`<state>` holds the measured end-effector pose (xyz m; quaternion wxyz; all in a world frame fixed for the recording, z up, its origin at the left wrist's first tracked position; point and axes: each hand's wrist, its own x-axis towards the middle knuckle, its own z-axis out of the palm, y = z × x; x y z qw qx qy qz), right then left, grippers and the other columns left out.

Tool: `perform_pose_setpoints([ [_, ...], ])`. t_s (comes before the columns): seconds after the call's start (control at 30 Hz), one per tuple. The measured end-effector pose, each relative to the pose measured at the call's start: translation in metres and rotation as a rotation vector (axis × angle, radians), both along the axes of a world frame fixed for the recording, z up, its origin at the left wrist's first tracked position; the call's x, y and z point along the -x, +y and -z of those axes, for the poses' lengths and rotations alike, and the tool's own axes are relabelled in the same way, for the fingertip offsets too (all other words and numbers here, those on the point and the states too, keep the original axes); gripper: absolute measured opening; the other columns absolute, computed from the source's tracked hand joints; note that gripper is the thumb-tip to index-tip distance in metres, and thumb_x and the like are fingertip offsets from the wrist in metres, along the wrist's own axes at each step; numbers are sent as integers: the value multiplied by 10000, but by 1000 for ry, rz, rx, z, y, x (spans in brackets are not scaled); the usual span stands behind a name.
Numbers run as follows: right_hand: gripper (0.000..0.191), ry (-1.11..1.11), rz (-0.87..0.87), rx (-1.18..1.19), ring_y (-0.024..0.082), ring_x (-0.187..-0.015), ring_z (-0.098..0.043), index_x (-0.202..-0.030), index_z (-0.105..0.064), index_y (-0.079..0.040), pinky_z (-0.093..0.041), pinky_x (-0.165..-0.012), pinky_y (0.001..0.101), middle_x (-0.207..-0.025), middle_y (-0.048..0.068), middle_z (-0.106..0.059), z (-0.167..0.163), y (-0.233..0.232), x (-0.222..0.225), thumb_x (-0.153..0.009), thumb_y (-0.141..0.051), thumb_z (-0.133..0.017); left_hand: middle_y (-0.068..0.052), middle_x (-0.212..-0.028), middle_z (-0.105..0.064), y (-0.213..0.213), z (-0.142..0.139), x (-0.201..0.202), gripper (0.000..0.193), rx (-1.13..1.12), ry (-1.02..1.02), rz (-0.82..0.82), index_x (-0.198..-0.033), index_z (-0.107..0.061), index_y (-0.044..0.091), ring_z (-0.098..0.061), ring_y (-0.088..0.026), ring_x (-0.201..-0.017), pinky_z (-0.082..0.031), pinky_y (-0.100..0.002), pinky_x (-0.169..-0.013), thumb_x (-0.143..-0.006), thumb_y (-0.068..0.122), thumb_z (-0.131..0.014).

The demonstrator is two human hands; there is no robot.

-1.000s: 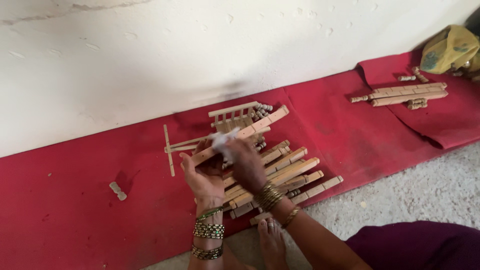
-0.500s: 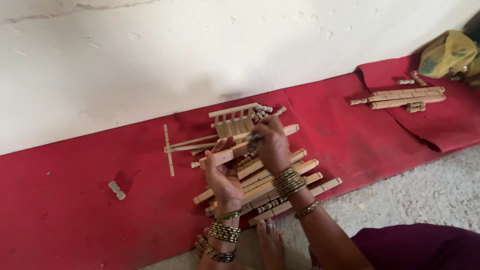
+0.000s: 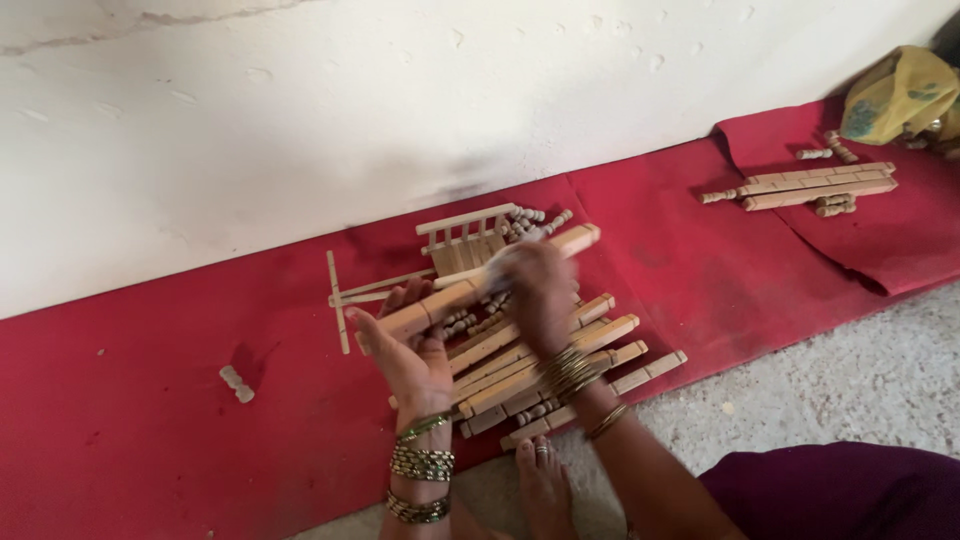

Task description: The person sits on the floor and wipes wooden toy parts, including long bars, small beads and a wooden toy cart frame, one at a time with a cloth, setting each wiped piece back on the red mat.

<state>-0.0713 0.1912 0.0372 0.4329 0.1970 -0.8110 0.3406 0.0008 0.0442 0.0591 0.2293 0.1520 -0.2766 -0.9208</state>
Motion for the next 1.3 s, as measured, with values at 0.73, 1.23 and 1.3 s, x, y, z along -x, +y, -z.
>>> perform_pose_setpoints([
  [0.73,207,-541,-354,324,210,-845,-703,-834,-705,27,-637,-724,306,-1050,117,-699,-22,9,-12,-799,161,-550,-157,-1035,-725,22,2,0,754,127,-72,-21,-1027,-644,-16,-730,-245,-958,-645,-381,-876,-825,707,-572],
  [1.23,170,-195,-221,-28,252,-1076,-604,-1067,-678,-89,-637,-771,317,-1328,232,-547,-12,-44,-28,-899,-65,-669,-174,-1048,-719,19,-9,-6,798,124,-70,-13,-1131,-609,-61,-702,-299,-994,-609,-459,-841,-890,691,-496],
  [1.3,192,-249,-15,-75,299,-1054,-624,-1039,-649,-92,-649,-703,288,-1297,228,-552,-14,-22,-11,-852,-54,-665,-172,-1063,-725,11,-6,-4,723,89,-14,-66,-1119,-576,-24,-710,-289,-1048,-612,-440,-929,-854,648,-567],
])
